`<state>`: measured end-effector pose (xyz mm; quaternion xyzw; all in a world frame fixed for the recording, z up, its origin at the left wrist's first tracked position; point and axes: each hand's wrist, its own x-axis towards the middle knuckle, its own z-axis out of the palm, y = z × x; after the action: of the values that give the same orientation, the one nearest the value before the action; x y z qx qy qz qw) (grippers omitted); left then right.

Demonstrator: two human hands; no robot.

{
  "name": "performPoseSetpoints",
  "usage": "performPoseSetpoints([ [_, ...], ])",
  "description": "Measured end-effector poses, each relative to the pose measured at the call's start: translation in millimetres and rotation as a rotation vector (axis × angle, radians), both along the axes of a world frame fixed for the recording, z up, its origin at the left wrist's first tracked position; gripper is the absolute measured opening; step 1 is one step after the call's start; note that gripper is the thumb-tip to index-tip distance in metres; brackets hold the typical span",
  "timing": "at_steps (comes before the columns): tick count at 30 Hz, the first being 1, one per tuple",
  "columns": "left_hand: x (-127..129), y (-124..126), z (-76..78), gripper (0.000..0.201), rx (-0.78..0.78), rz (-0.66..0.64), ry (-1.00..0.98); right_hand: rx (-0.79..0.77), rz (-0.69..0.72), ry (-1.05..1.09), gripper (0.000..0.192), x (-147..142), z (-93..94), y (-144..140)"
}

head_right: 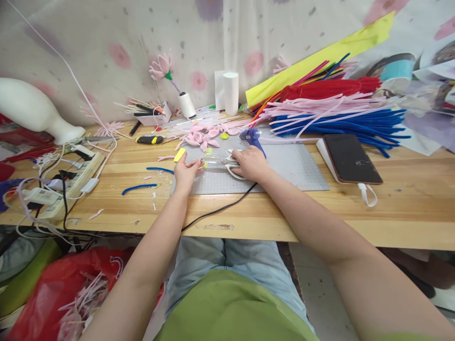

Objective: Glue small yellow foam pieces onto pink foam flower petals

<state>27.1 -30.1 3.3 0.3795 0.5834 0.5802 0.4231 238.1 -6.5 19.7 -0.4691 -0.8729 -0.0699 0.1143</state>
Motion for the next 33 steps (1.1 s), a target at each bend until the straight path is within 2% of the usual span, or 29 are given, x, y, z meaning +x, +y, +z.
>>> performPoseSetpoints([
  [14, 0.8, -1.9, 1.7, 0.077, -0.007, -0.023, 0.021, 0.009, -0.019, -0.015, 0.033, -0.6, 3.0, -2.1],
  [18, 0.0, -1.9, -1.3, 0.076, 0.001, -0.053, 0.107, 0.004, -0.016, -0.041, 0.032, 0.4, 5.1, -2.0],
  [25, -6.8, -2.0, -7.1, 0.075, 0.077, -0.046, 0.428, -0.005, -0.008, -0.069, 0.031, 1.7, 5.3, -2.0],
  [33, -5.1, -7.5, 1.7, 0.070, 0.089, -0.031, 0.491, -0.029, 0.012, -0.058, 0.036, 2.5, 3.2, 0.1],
])
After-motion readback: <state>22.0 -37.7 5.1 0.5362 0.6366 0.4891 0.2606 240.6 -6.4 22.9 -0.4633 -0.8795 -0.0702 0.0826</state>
